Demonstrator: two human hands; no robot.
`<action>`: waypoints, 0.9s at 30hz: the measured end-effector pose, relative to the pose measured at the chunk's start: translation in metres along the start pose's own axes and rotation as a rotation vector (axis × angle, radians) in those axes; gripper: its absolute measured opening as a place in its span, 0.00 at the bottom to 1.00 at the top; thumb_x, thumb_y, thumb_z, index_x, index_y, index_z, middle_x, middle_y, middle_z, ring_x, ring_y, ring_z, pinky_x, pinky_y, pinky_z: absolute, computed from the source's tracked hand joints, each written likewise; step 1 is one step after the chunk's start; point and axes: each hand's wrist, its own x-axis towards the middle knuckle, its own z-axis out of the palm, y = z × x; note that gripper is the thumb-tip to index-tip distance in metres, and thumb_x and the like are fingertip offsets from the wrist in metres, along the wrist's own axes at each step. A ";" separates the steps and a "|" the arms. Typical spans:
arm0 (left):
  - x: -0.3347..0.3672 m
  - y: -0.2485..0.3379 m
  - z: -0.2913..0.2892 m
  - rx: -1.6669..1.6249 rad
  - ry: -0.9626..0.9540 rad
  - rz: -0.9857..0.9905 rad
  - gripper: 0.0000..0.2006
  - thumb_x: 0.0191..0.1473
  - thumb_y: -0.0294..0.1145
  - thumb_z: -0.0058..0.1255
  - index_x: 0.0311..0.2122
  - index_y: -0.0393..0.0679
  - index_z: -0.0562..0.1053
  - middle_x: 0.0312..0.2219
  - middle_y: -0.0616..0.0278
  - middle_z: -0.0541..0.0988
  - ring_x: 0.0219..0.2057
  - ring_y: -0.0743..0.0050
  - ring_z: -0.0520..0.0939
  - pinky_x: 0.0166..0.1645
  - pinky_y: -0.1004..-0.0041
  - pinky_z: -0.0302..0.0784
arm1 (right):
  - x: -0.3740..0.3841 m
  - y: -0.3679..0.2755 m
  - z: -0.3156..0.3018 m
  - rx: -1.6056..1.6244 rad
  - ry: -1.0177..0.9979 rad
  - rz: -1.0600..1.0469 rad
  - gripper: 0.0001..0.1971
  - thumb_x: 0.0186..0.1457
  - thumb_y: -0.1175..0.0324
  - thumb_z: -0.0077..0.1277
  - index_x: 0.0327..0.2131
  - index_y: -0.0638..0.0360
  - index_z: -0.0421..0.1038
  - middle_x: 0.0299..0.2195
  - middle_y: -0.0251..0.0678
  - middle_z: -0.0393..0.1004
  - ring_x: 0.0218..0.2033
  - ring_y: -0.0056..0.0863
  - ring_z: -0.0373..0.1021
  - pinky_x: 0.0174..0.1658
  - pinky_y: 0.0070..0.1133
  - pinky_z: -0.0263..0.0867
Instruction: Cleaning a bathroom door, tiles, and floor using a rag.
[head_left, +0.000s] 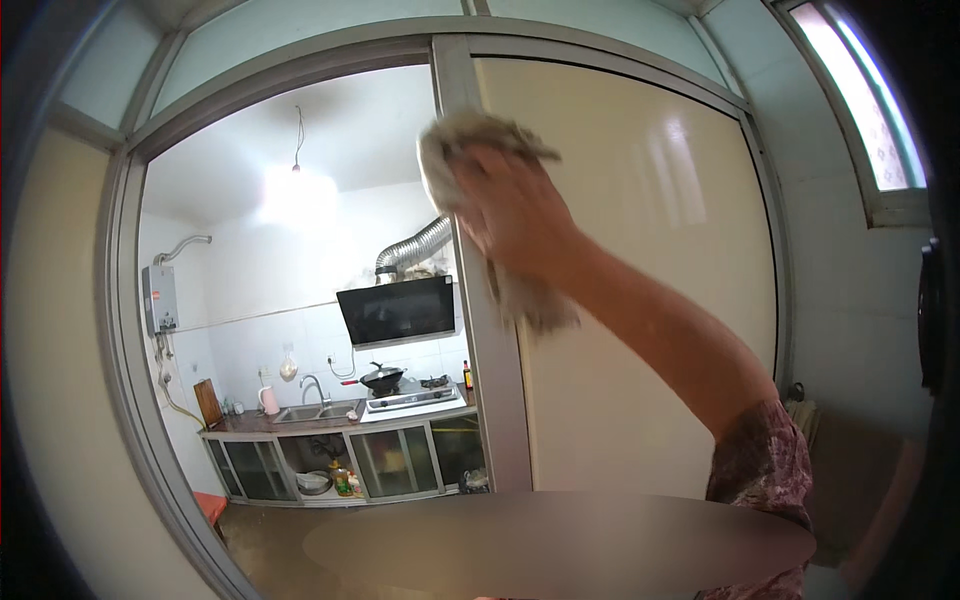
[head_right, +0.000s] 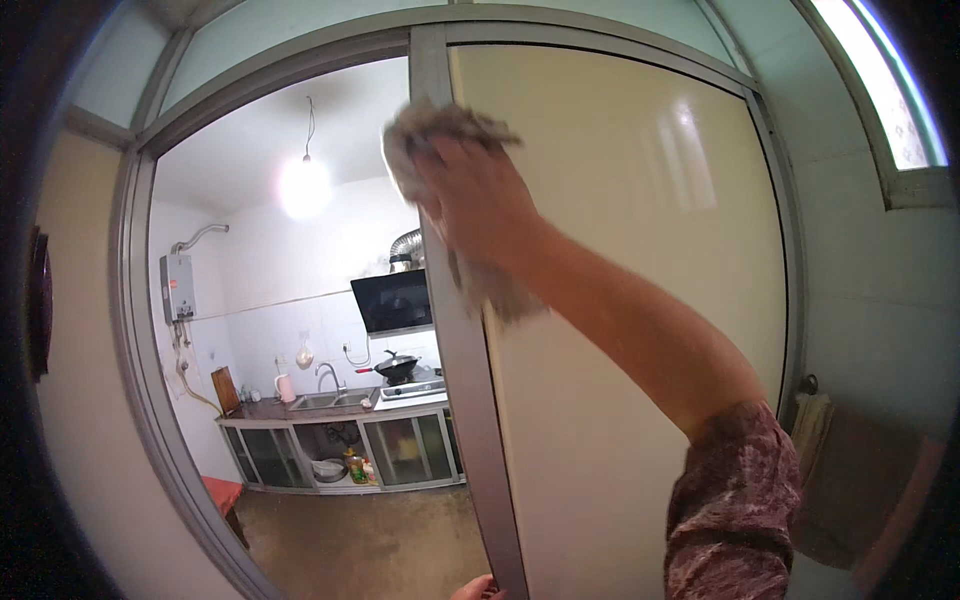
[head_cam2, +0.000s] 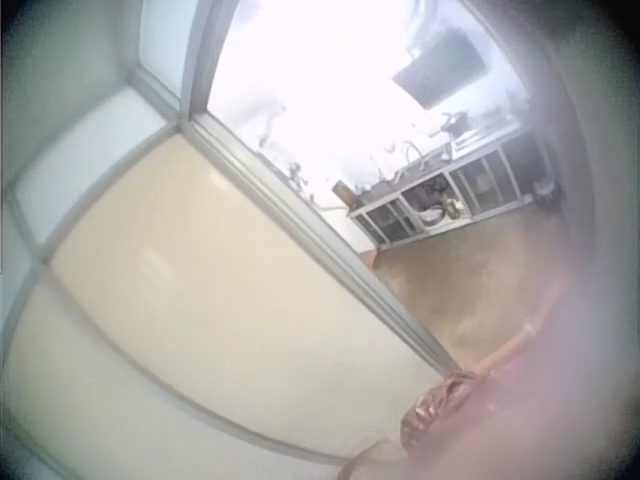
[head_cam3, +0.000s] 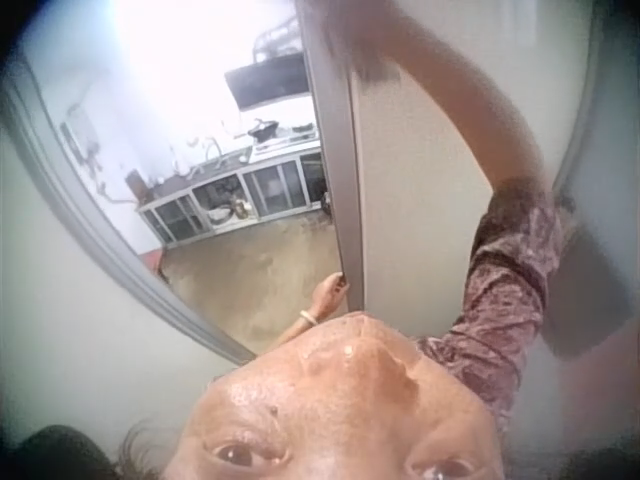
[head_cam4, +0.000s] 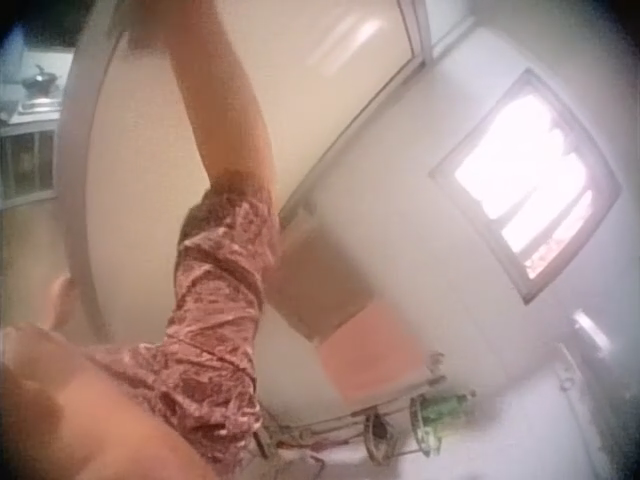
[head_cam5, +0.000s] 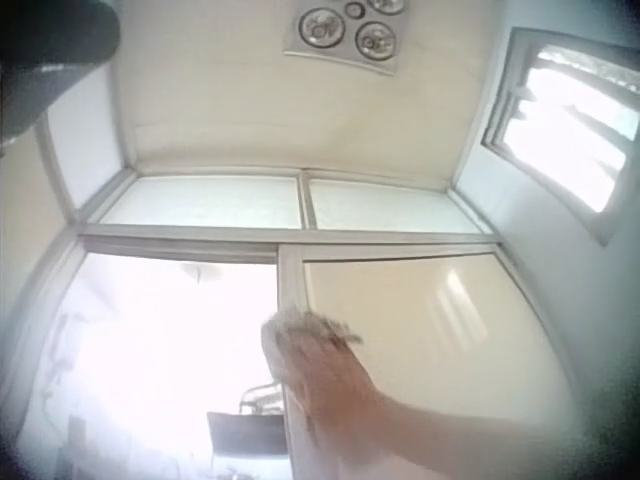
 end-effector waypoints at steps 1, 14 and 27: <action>-0.015 0.048 0.008 0.277 -0.019 0.150 0.12 0.50 0.30 0.55 0.40 0.40 0.72 0.26 0.58 0.77 0.26 0.66 0.77 0.32 0.70 0.74 | 0.017 0.022 0.011 -0.071 0.025 -0.005 0.24 0.52 0.59 0.52 0.51 0.55 0.63 0.49 0.42 0.64 0.48 0.41 0.64 0.52 0.34 0.59; -0.029 0.095 0.011 0.362 -0.085 0.352 0.12 0.50 0.29 0.59 0.39 0.42 0.71 0.27 0.66 0.74 0.28 0.78 0.75 0.34 0.75 0.73 | 0.155 0.057 0.068 -0.298 0.010 0.162 0.21 0.50 0.50 0.45 0.43 0.49 0.72 0.50 0.35 0.68 0.51 0.32 0.67 0.56 0.33 0.58; -0.001 0.010 -0.005 0.194 -0.107 0.094 0.12 0.50 0.29 0.58 0.38 0.41 0.68 0.29 0.65 0.73 0.31 0.75 0.75 0.36 0.74 0.74 | 0.106 0.173 0.018 -0.264 -0.087 0.446 0.19 0.56 0.57 0.35 0.48 0.51 0.66 0.51 0.35 0.67 0.52 0.37 0.66 0.50 0.36 0.64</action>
